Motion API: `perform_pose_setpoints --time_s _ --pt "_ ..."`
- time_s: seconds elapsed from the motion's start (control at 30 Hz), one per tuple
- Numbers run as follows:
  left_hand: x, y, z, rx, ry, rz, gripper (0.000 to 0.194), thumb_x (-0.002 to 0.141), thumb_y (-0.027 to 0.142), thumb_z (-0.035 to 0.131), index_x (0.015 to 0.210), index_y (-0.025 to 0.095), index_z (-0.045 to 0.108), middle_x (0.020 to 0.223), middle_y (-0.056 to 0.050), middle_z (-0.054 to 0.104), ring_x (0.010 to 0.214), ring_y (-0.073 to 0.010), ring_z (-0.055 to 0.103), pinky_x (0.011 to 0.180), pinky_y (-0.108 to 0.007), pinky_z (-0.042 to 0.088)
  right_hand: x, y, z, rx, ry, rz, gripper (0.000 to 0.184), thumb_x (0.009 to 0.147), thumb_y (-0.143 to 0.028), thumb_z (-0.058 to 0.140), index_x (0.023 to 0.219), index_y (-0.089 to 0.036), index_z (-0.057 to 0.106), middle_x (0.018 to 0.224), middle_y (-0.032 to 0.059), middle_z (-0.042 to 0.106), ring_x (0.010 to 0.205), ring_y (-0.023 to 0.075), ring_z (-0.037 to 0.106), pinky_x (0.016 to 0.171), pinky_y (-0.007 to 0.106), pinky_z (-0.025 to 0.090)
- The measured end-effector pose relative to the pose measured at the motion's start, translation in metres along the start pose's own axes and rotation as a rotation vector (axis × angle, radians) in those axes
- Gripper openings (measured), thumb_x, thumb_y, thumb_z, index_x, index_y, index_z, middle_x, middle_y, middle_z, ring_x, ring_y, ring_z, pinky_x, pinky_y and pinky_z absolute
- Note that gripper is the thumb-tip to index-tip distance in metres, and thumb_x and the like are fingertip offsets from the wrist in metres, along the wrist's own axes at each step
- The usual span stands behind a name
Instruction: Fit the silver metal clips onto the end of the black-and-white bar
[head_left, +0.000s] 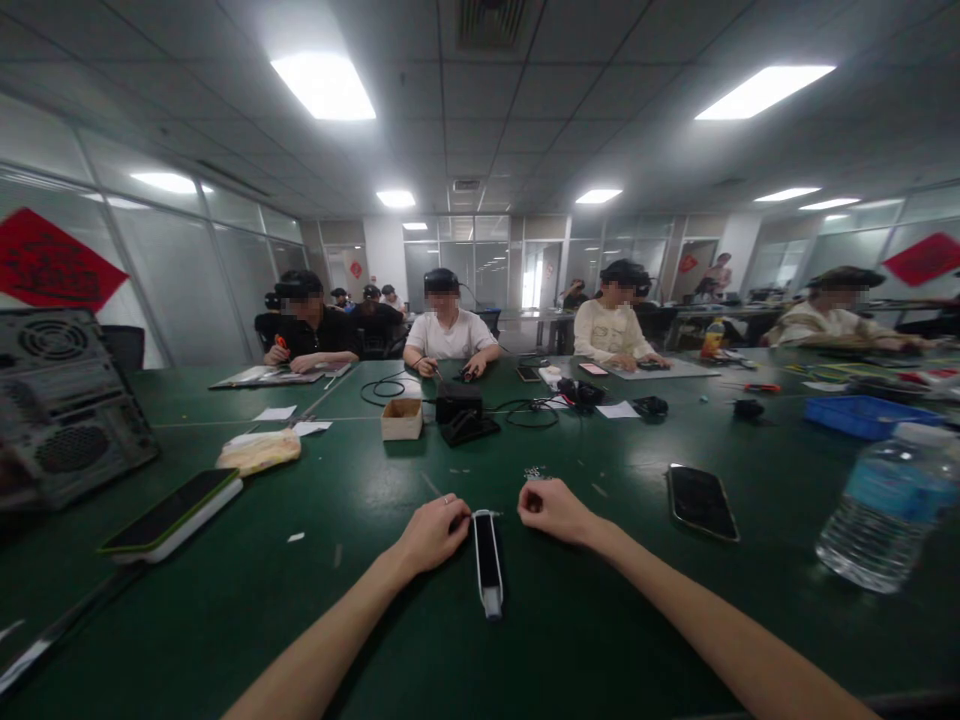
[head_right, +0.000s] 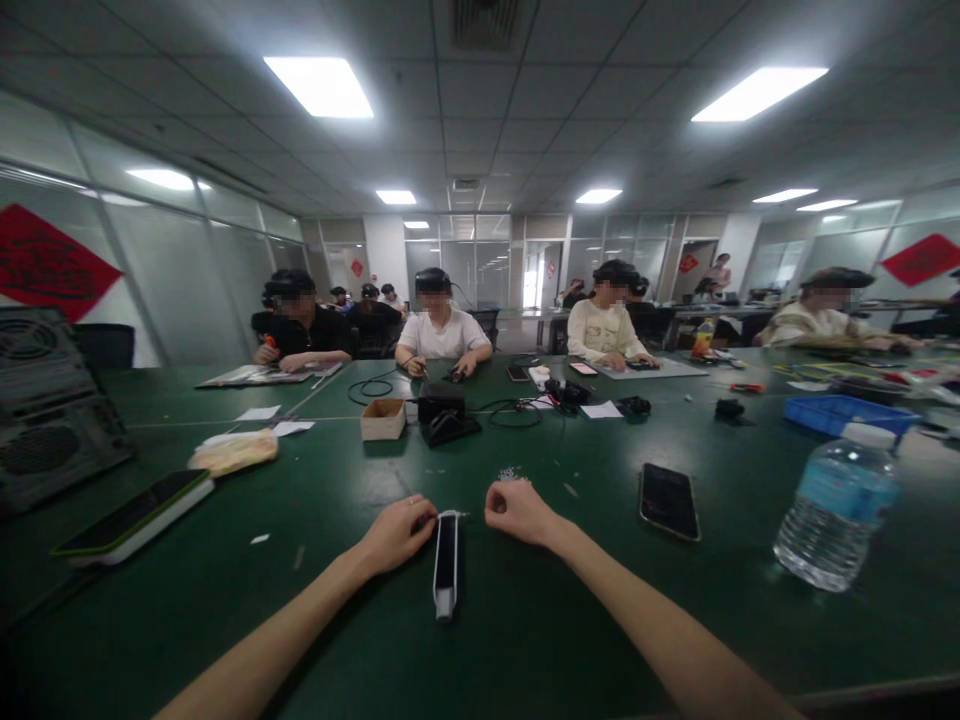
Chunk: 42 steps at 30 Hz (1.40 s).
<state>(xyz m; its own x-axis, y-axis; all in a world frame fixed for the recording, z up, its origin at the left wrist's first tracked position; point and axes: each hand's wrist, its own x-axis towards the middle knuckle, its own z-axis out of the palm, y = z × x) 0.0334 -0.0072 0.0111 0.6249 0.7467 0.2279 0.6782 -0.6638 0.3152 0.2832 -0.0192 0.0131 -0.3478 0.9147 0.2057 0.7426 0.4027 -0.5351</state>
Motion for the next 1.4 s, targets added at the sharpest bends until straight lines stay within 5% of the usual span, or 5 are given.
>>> perform_pose_setpoints --time_s 0.2,1.0,1.4 --pt "0.000 0.001 -0.001 -0.005 -0.010 -0.005 0.020 0.088 0.022 0.042 0.091 0.018 0.061 0.090 -0.004 0.060 0.079 -0.0150 0.057 0.070 -0.024 0.045 -0.001 -0.019 0.024 0.163 0.101 -0.011 0.016 0.081 -0.029 0.058 0.083 -0.015 0.066 0.078 0.0021 0.065 0.068 0.0128 0.057 0.062 0.023 0.045" --pt "0.000 -0.003 0.002 0.001 -0.001 0.005 0.019 0.089 0.024 0.042 0.092 0.019 0.060 0.090 -0.003 0.061 0.081 -0.0154 0.057 0.073 -0.025 0.044 0.004 0.001 0.036 0.458 0.099 -0.038 0.024 0.077 -0.034 0.067 0.090 -0.015 0.066 0.093 0.0044 0.068 0.086 0.0165 0.064 0.083 0.032 0.052" --pt "0.001 -0.006 0.003 -0.044 -0.020 -0.002 0.022 0.091 0.026 0.039 0.096 0.020 0.060 0.094 -0.004 0.060 0.084 -0.0158 0.057 0.074 -0.026 0.045 0.001 -0.006 0.028 0.270 0.065 -0.112 0.022 0.084 -0.036 0.059 0.092 -0.020 0.072 0.092 0.0021 0.070 0.086 0.0170 0.064 0.084 0.031 0.050"
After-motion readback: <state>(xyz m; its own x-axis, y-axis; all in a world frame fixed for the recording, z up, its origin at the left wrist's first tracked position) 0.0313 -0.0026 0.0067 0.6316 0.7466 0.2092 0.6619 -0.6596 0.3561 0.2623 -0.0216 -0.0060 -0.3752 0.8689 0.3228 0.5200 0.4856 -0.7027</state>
